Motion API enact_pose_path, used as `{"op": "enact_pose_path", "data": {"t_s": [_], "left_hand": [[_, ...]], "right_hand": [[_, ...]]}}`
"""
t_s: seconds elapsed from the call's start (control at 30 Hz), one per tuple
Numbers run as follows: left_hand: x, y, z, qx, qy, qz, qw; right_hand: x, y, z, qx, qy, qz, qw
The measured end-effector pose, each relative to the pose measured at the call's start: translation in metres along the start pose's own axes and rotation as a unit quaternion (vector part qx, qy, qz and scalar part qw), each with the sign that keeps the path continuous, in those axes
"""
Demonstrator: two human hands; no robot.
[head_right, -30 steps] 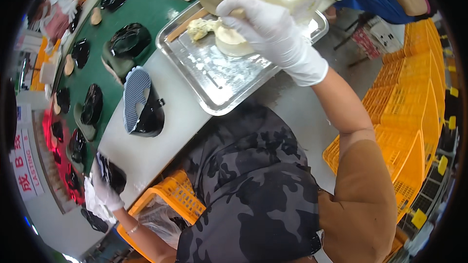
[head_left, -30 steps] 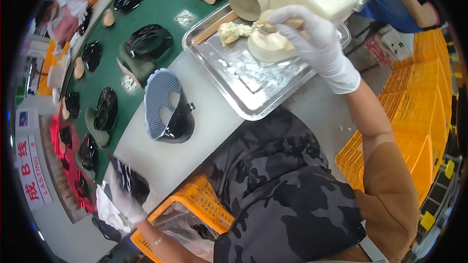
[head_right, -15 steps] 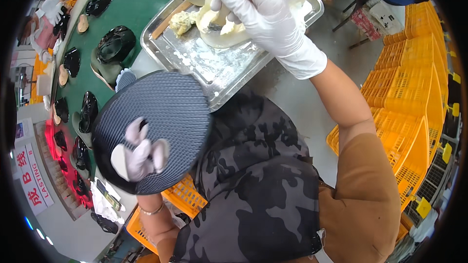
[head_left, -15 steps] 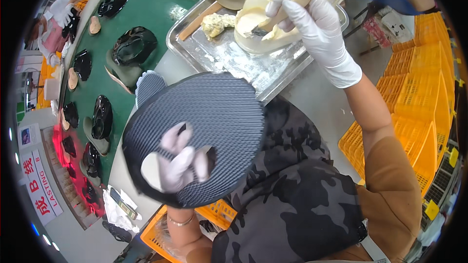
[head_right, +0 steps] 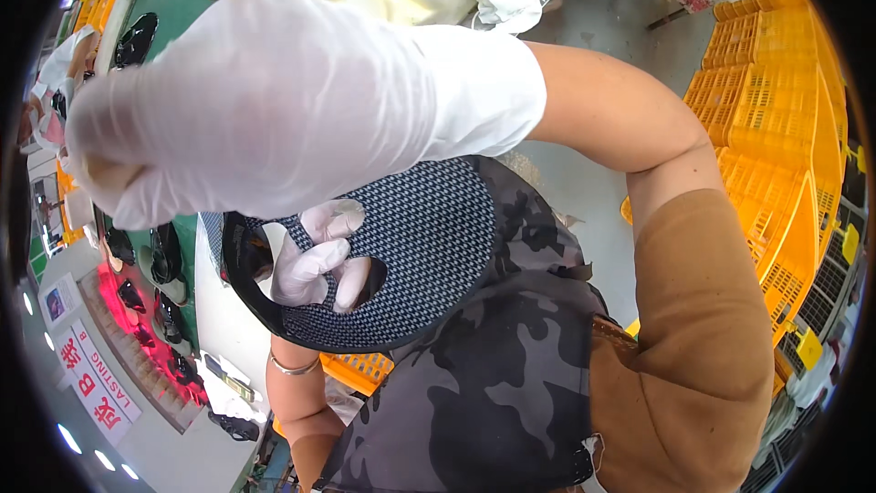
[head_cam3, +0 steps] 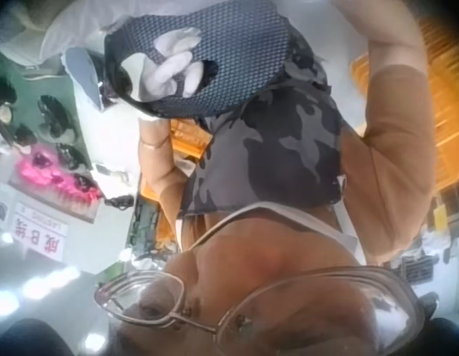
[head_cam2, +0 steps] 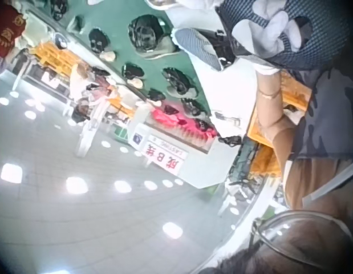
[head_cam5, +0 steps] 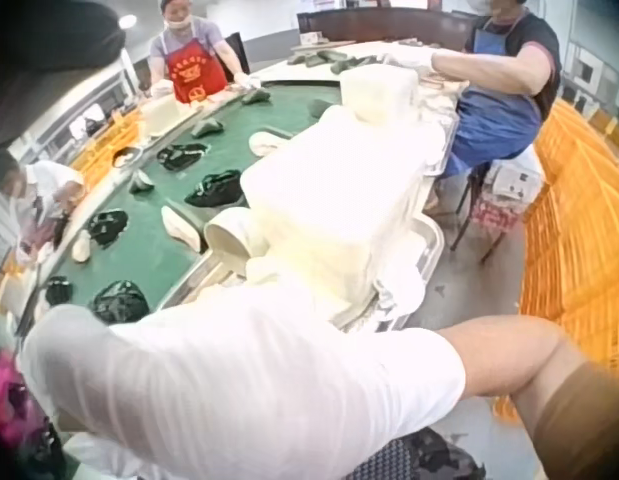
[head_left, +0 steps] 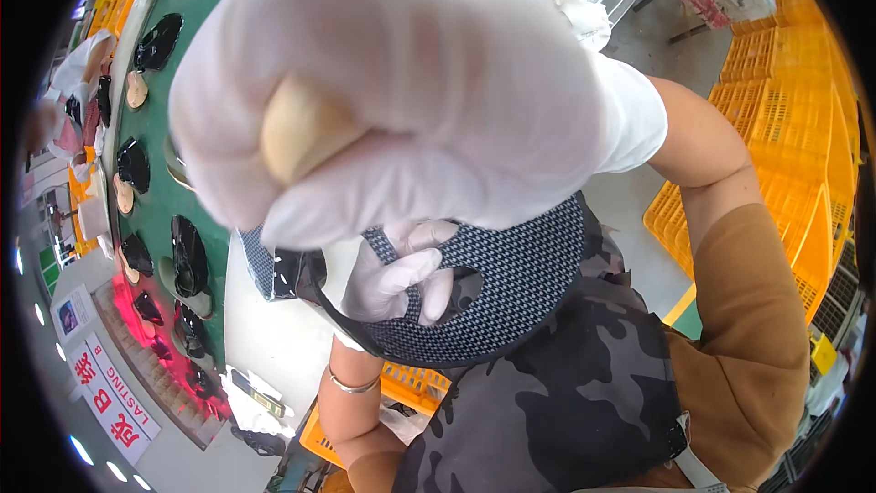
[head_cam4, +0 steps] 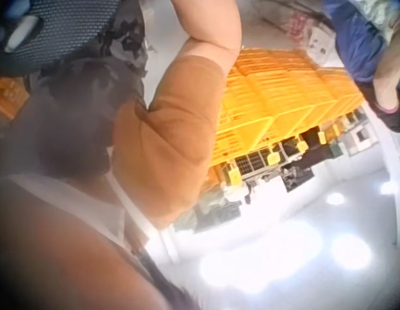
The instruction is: The person applies a white adhesive to the interior and exterior surfaces of black shoe uppers using a brush. They repeatedly dip the brush into a container of glue and coat the shoe parts, which are arranged on a green workbench in a factory setting.
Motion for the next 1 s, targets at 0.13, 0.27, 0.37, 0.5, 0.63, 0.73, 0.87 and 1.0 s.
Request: {"op": "enact_pose_path", "data": {"t_s": [0.13, 0.27, 0.37, 0.5, 0.63, 0.73, 0.87, 1.0], "left_hand": [[-0.003, -0.008, -0.003, 0.038, 0.000, 0.069, 0.997], [-0.003, -0.016, -0.015, 0.074, 0.044, 0.040, 0.995], [0.001, -0.013, -0.010, 0.065, 0.051, 0.033, 0.996], [0.000, -0.011, -0.015, 0.084, 0.037, 0.101, 0.991], [0.005, -0.015, -0.029, 0.144, 0.082, 0.091, 0.982], [0.003, -0.021, -0.033, 0.156, 0.113, 0.058, 0.979], [0.001, -0.020, -0.031, 0.153, 0.120, 0.095, 0.976], [0.002, -0.019, -0.043, 0.193, 0.183, 0.082, 0.960]], "right_hand": [[-0.008, -0.014, -0.007, -0.208, 0.100, -0.050, 0.972], [-0.015, -0.027, -0.001, -0.279, 0.215, 0.003, 0.936], [0.000, -0.026, -0.015, -0.101, 0.257, 0.171, 0.946], [0.001, -0.015, -0.008, -0.068, 0.200, 0.160, 0.964], [-0.002, -0.029, -0.020, -0.136, 0.253, 0.102, 0.952], [-0.002, -0.042, -0.025, -0.100, 0.121, 0.168, 0.973], [0.002, -0.033, -0.030, 0.028, 0.220, 0.314, 0.923], [0.004, -0.045, -0.032, 0.019, 0.244, 0.173, 0.954]]}}
Point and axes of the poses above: each hand's wrist, its own z-axis towards the middle knuckle, its own y-axis out of the palm, x = y × z, the point moved 7 cm from there along z, towards the middle knuckle, and after that the axes turned 13 degrees about z, right-handed, at the moved point
